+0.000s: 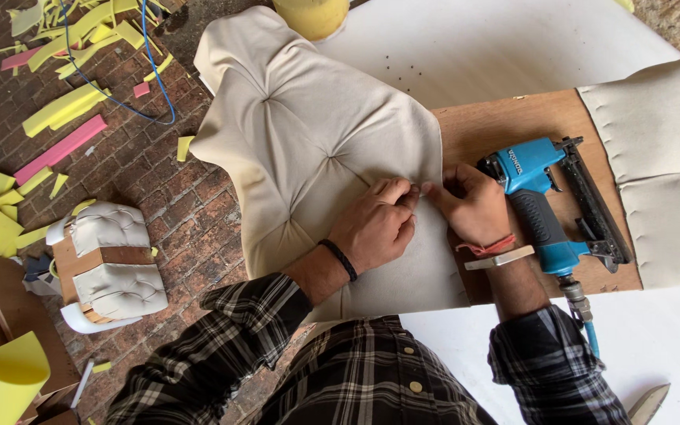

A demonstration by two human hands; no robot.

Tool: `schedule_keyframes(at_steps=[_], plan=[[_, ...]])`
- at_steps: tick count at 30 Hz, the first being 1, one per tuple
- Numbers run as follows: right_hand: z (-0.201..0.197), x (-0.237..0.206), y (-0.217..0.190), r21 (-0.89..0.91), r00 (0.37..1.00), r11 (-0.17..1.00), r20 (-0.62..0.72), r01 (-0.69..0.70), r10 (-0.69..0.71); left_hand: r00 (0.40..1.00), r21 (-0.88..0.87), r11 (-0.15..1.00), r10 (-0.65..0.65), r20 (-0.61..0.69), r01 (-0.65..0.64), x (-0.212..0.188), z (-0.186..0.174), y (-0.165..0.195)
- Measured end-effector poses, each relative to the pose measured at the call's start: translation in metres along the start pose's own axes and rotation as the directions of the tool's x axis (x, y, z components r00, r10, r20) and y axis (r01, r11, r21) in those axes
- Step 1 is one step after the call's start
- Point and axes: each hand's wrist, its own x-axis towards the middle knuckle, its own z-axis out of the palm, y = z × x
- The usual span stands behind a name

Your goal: The person pulls a tufted fabric cover over a foam cushion and a wooden frame, tucking and stretching the fabric edges by hand. They use a pneumatic stapler to fasten the fabric to the wooden backing, working around the cushion and pressing the fabric flat.

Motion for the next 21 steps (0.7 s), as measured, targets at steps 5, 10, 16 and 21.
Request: schedule_keyframes(at_steps=[5,10,16,21], plan=[[0.015,-0.004,0.01,0.166,0.981,0.975,-0.151,0.149,-0.124,0.993,0.231,0.97,0.099,-0.066,-0.081,-0.002,0.005,0.001],[0.027,-0.002,0.024,0.329,0.971,0.928,-0.217,0.174,-0.105,0.993,0.237,0.969,0.042,0.112,-0.068,0.002,0.009,-0.01],[0.029,0.003,0.021,0.072,0.97,0.993,-0.233,0.089,-0.07,0.982,0.24,0.968,0.025,0.188,-0.07,0.008,0.007,-0.013],[0.017,-0.002,0.005,-0.049,0.959,0.974,-0.173,0.221,-0.226,0.988,0.262,0.96,0.058,0.145,-0.095,0.01,0.006,-0.01]])
